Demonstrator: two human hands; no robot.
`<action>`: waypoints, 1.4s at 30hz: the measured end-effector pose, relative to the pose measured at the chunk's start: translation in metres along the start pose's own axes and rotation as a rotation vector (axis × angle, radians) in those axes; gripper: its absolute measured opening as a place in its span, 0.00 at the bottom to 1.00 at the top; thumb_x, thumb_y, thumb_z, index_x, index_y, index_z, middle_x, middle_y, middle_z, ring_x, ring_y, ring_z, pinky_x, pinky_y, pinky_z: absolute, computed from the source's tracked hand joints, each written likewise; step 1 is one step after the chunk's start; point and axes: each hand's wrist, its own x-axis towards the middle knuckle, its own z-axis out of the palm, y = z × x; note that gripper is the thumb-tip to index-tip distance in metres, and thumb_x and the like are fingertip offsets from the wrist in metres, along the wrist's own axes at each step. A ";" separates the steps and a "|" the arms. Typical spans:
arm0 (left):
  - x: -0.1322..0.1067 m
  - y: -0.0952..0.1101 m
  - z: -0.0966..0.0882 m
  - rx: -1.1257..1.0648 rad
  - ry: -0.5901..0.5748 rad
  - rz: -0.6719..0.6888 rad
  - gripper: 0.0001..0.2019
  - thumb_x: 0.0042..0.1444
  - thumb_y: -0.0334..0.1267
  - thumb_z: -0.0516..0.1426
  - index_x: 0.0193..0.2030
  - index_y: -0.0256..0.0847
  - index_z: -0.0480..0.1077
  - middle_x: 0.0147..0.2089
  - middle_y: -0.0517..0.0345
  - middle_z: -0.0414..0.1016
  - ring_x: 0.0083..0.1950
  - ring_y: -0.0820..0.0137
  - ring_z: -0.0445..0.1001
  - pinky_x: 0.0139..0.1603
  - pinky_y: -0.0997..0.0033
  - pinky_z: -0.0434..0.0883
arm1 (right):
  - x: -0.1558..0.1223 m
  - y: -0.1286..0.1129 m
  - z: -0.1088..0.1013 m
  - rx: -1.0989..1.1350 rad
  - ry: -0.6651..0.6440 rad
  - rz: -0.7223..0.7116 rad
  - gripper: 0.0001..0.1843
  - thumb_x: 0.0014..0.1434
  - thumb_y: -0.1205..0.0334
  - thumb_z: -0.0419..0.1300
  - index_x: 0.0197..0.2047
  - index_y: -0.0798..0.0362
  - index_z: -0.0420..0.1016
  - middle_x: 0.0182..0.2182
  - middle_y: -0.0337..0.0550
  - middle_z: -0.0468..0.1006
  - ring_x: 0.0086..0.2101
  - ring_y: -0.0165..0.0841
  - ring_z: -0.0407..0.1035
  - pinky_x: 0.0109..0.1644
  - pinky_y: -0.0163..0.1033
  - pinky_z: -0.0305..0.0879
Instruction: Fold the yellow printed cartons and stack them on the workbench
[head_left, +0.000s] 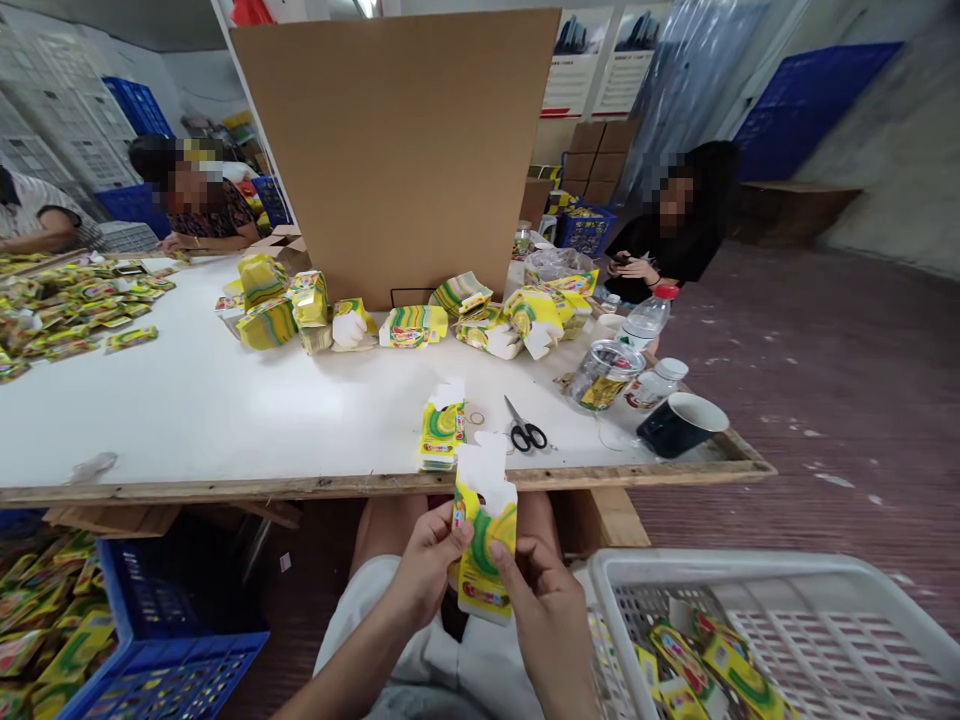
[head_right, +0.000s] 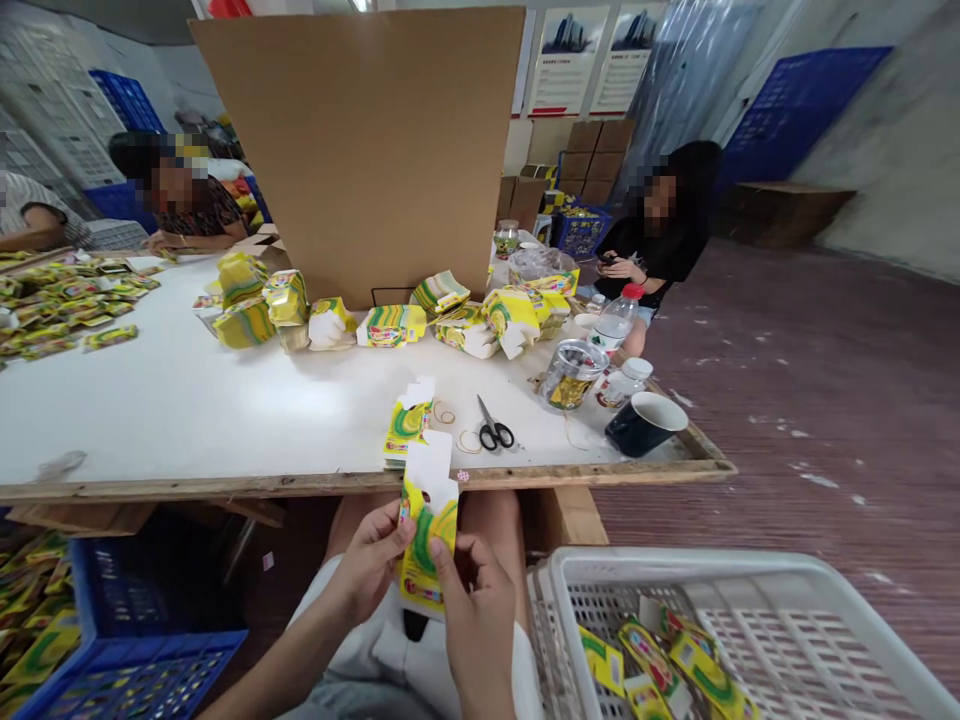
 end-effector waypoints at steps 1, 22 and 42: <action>0.001 -0.001 -0.001 0.045 0.018 0.016 0.19 0.52 0.47 0.65 0.46 0.36 0.76 0.39 0.50 0.82 0.40 0.62 0.80 0.44 0.66 0.73 | 0.000 0.001 0.000 -0.019 0.006 -0.009 0.19 0.52 0.45 0.65 0.29 0.54 0.74 0.24 0.42 0.77 0.26 0.35 0.70 0.32 0.40 0.72; -0.012 0.019 -0.018 0.275 -0.283 -0.112 0.33 0.53 0.40 0.65 0.64 0.45 0.57 0.44 0.51 0.79 0.45 0.63 0.78 0.44 0.68 0.71 | 0.017 -0.005 -0.029 -0.094 -0.005 -0.257 0.13 0.59 0.53 0.62 0.44 0.50 0.74 0.36 0.44 0.80 0.38 0.37 0.75 0.41 0.36 0.72; -0.014 0.014 -0.010 0.315 -0.170 -0.098 0.25 0.51 0.36 0.66 0.55 0.39 0.67 0.43 0.48 0.81 0.42 0.64 0.79 0.42 0.70 0.72 | 0.011 -0.001 -0.025 -0.395 -0.093 -0.211 0.20 0.61 0.49 0.58 0.51 0.52 0.74 0.29 0.43 0.81 0.28 0.35 0.73 0.31 0.35 0.68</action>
